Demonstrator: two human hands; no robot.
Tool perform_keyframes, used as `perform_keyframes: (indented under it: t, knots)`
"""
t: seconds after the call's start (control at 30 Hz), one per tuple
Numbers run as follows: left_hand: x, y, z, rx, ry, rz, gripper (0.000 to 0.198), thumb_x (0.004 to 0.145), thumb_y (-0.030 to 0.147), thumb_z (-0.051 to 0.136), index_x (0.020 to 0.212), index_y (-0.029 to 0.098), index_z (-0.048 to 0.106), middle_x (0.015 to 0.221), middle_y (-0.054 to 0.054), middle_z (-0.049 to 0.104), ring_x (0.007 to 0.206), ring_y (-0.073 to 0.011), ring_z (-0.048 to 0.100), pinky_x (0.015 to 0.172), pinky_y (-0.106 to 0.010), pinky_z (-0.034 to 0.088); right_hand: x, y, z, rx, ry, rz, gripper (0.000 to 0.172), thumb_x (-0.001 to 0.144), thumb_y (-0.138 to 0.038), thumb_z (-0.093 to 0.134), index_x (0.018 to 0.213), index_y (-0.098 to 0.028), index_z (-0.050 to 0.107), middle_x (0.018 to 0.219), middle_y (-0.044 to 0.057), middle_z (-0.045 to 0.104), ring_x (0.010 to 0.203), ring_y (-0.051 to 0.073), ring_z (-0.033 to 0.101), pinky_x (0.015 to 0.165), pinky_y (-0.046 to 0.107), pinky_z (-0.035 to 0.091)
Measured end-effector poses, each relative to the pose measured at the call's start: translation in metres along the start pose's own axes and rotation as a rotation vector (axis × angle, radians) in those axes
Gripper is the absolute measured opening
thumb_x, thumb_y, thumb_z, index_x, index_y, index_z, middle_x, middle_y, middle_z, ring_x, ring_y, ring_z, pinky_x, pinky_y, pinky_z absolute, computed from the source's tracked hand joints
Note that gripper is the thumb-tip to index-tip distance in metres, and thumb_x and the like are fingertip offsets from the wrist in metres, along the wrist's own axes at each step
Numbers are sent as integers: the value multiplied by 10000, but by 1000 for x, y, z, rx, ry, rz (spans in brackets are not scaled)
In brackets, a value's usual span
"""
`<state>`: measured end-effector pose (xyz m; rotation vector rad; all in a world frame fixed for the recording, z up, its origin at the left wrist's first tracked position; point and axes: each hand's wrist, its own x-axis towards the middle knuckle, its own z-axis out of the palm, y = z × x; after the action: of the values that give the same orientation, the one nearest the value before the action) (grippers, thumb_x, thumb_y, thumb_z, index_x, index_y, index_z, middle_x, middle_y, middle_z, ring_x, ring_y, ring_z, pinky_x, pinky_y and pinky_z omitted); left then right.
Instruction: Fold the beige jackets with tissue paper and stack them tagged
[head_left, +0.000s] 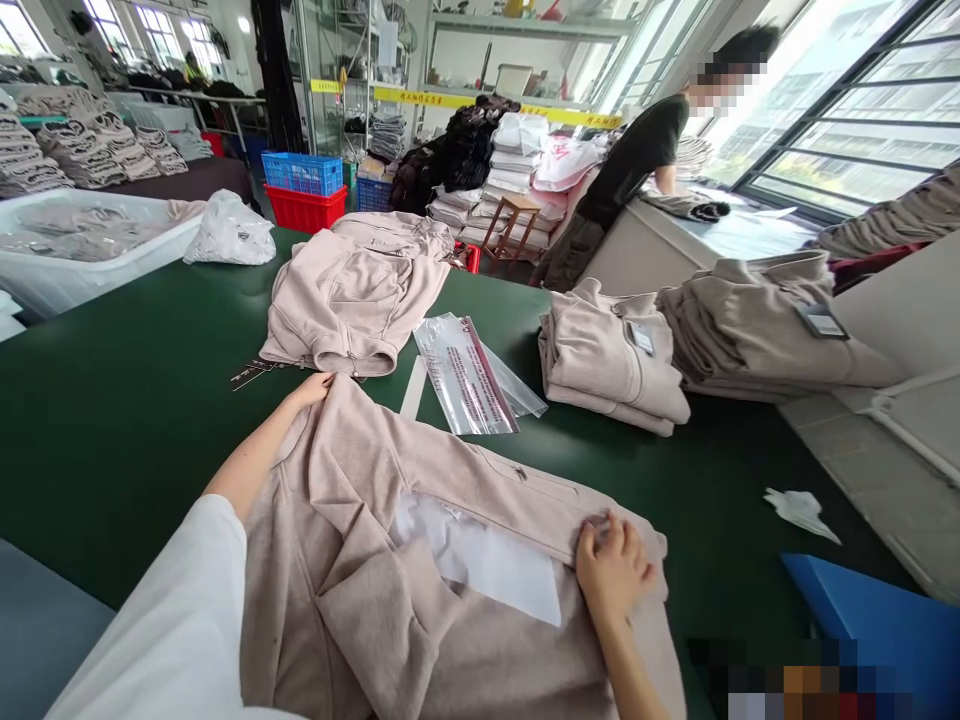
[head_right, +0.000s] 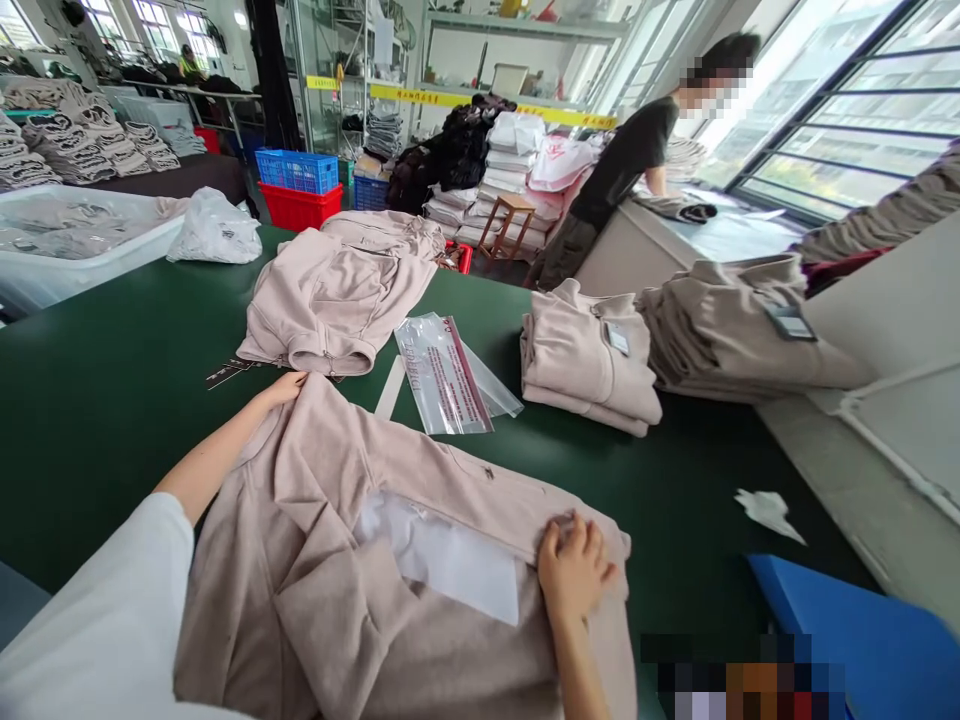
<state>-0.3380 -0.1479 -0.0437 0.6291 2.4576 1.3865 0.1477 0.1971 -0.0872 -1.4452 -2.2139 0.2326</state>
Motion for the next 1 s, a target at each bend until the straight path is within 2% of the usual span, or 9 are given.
perform_keyframes:
  t: [0.07,0.17,0.37,0.5,0.57,0.7,0.77,0.87,1.0]
  knots:
    - [0,-8,-4,11,5,14,205,670,320,700,787,152,716,851,-95,735,881,-274,644,841,-341,496,5,23,14,-74,24,-41,598,919,-418,337,1371,-79,532,1431,241,496,1308,390,480,1113,590,300]
    - [2,-20,-8,71,68,25,262,766,365,614,844,136,715,912,-110,735,887,-267,647,845,-338,491,16,33,25,-104,70,-73,581,900,-355,347,1359,-57,543,1390,228,542,1272,358,523,1112,520,335]
    - [14,-17,0,225,33,158,307,836,311,497,962,155,730,998,-116,728,939,-267,653,896,-360,487,56,23,34,-76,56,-34,550,841,-276,373,1319,-70,550,1360,227,557,1256,344,523,1083,534,354]
    - [14,-2,-10,313,-104,317,284,808,225,506,973,209,737,1109,-83,711,1064,-245,627,1000,-358,443,41,-2,18,-1,121,-37,579,795,-326,404,1287,-60,554,1459,252,451,1327,401,438,1070,592,345]
    - [12,4,-20,363,-171,361,227,802,223,540,896,227,746,1061,-75,723,1067,-252,623,1030,-376,418,11,-25,4,134,-25,-199,531,831,-388,399,1232,-90,579,1356,237,548,1242,371,525,1034,548,405]
    - [3,14,-39,443,-255,407,266,841,209,538,997,242,751,1149,-90,710,1184,-269,575,1087,-413,349,-70,-77,-24,360,-668,-550,431,909,-513,435,1155,-216,626,1124,116,695,1053,284,651,926,437,499]
    - [-5,19,-45,509,-315,476,339,853,166,517,1105,254,726,1236,-91,680,1245,-258,545,1092,-409,338,-99,-99,-31,368,-809,-547,461,890,-561,492,1189,-232,615,1090,95,706,985,278,669,883,430,506]
    - [-21,25,-51,582,-442,581,368,872,120,500,1133,279,707,1305,-72,650,1302,-230,512,1080,-380,350,-117,-121,-31,353,-930,-413,539,791,-600,619,1157,-205,602,890,54,694,772,238,655,729,366,508]
    - [-40,30,-51,597,-583,585,269,861,110,530,928,270,736,1223,-51,694,1237,-211,570,1053,-343,365,-120,-141,-39,485,-1083,-410,414,719,-580,718,731,-206,540,665,-10,528,605,146,499,547,263,406]
